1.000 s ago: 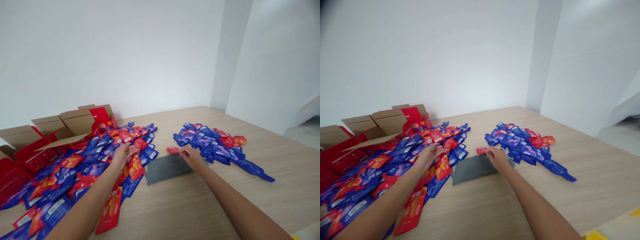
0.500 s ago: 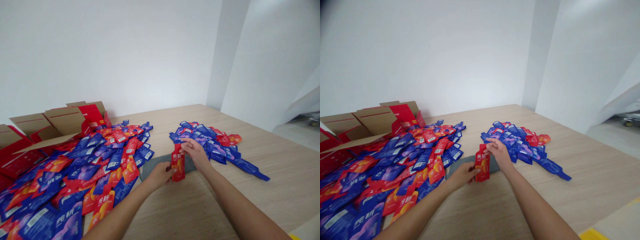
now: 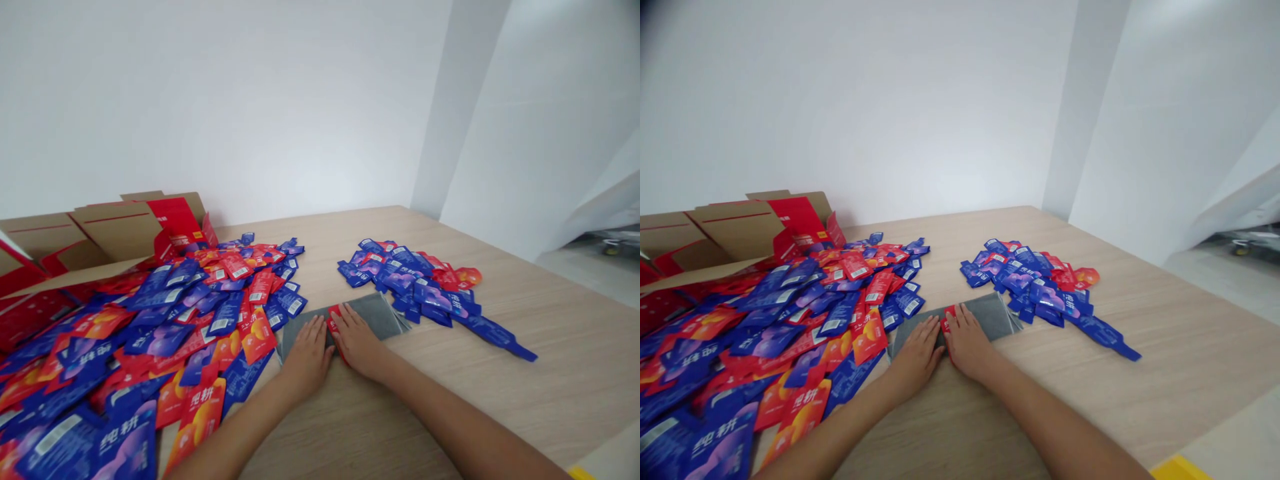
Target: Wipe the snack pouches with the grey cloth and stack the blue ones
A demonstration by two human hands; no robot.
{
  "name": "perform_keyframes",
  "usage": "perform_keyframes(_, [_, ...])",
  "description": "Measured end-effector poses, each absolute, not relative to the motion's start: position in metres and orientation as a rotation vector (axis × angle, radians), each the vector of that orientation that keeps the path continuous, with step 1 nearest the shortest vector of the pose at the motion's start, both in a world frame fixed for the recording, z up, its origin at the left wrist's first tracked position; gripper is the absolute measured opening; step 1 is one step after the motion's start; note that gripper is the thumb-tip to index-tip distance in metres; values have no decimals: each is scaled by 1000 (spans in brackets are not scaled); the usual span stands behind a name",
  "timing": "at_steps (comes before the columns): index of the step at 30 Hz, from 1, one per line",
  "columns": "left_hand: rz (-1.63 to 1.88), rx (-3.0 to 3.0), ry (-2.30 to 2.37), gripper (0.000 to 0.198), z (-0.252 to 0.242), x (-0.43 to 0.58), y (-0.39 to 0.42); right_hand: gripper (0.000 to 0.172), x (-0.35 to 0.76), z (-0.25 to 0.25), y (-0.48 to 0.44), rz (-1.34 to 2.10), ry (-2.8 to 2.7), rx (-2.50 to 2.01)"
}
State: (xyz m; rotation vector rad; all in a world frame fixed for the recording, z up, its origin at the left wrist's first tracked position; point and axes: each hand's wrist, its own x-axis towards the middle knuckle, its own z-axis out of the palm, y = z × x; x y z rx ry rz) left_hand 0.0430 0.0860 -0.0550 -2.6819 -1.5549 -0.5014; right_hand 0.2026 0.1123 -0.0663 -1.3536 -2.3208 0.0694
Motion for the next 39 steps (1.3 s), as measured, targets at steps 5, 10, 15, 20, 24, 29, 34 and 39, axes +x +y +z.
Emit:
perform_keyframes(5, [-377, -2622, -1505, 48, -62, 45, 84, 47, 196, -63, 111, 15, -2408, -1391])
perform_keyframes(10, [-344, -2594, -1531, 49, -57, 47, 80, 45, 216, -58, 125, -55, -2405, -1613])
perform_keyframes(15, [-322, -2603, -1566, 51, -55, 48, 78, 41, 242, -61, 139, -183, -2288, -1751])
perform_keyframes(20, [-364, -2605, -1635, 54, -55, 48, 75, 43, 253, -55, 143, -159, -2123, -1524])
perform_keyframes(24, [-425, -2573, -1713, 61, -56, 49, 75, 38, 250, -37, 137, 130, -1860, -1256])
perform_keyframes(29, [-449, -2579, -1709, 62, -57, 49, 74, 32, 239, -29, 127, 361, -1844, -1136])
perform_keyframes(34, [-435, -2570, -1681, 59, -56, 49, 74, 37, 226, -49, 126, 293, -2182, -1097])
perform_keyframes(39, [-403, -2553, -1664, 57, -56, 50, 75, 46, 218, -71, 124, 166, -2511, -1163])
